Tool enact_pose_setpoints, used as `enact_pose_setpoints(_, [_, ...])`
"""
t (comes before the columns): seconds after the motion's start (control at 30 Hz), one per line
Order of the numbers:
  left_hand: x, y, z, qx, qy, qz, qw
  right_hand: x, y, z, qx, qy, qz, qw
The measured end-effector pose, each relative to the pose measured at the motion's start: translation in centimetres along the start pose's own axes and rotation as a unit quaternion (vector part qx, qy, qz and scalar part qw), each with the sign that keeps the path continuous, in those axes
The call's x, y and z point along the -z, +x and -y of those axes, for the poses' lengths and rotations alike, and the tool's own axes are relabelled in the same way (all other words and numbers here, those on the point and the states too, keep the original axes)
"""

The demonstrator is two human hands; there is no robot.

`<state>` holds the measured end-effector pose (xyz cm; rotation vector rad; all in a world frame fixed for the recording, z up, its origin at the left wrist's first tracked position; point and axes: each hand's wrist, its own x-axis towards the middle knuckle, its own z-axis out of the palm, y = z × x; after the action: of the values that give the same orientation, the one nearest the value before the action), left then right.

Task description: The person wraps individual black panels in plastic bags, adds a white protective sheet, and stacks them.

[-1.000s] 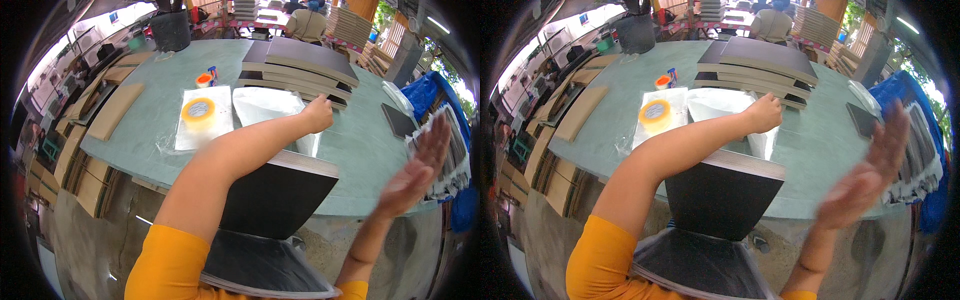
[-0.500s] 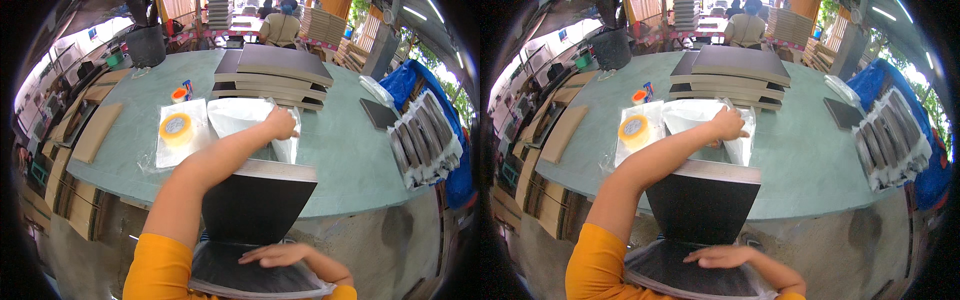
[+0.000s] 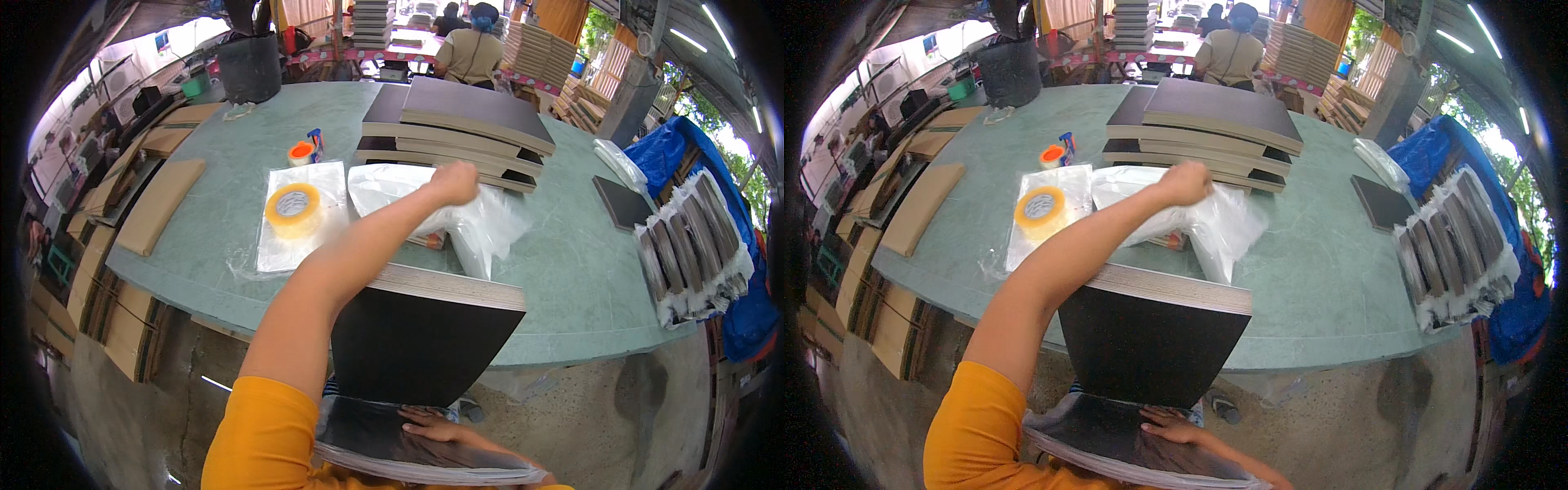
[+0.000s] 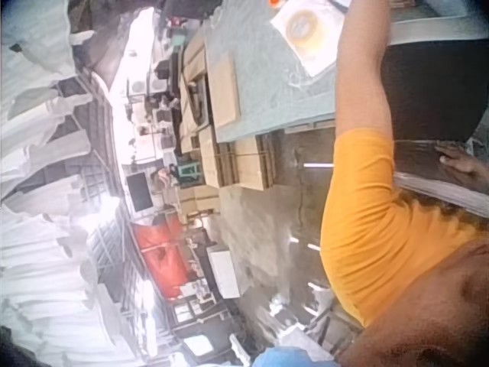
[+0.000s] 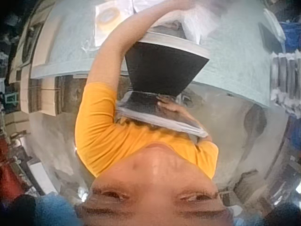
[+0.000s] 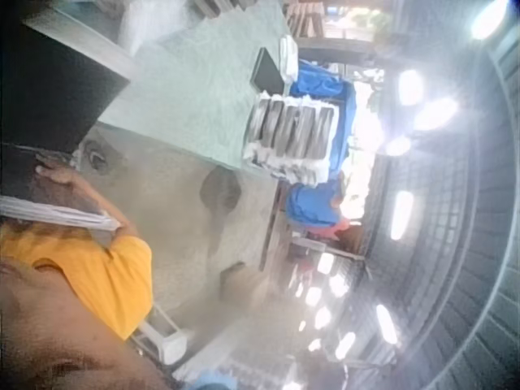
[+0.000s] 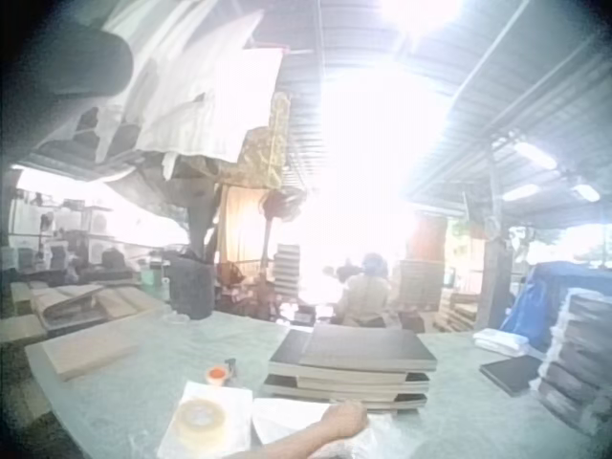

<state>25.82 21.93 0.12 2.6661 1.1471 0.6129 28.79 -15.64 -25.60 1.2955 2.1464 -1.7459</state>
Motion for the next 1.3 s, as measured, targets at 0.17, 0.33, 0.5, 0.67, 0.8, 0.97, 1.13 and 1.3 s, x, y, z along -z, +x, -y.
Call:
enact_pose_setpoints(0.17, [1.9, 0.2, 0.5, 0.025, -0.084, 0.030, 0.996, -1.1, 0.1, -0.4, 0.002, 0.000, -0.048, 0.999])
enact_pose_setpoints(0.33, [3.0, 0.8, 1.3, 0.081, -0.243, -0.093, 0.962, -0.9, 0.3, -0.2, 0.005, 0.001, -0.052, 0.999])
enact_pose_setpoints(0.5, [0.7, -0.4, 1.7, -0.041, -0.100, 0.081, 0.991, -0.9, 0.5, -0.6, 0.015, -0.010, -0.067, 0.998])
enact_pose_setpoints(0.67, [-0.8, -0.5, 2.2, 0.021, -0.083, 0.008, 0.996, -0.9, 0.3, 0.0, -0.006, -0.012, -0.071, 0.997])
enact_pose_setpoints(0.8, [-1.1, -1.2, 2.4, -0.005, -0.138, 0.051, 0.989, -0.5, 0.4, 0.9, -0.022, -0.020, -0.092, 0.995])
enact_pose_setpoints(0.97, [-1.5, -2.0, 2.7, -0.021, -0.093, 0.123, 0.988, -1.1, 1.1, -0.3, 0.017, 0.008, -0.138, 0.990])
enact_pose_setpoints(1.13, [-1.4, -2.9, 2.2, -0.031, -0.061, 0.106, 0.992, -1.6, 1.0, 0.1, 0.024, -0.005, -0.206, 0.978])
enact_pose_setpoints(1.3, [-1.6, -2.8, 1.7, -0.004, -0.065, 0.116, 0.991, -1.9, 1.3, -0.4, 0.043, -0.015, -0.213, 0.976])
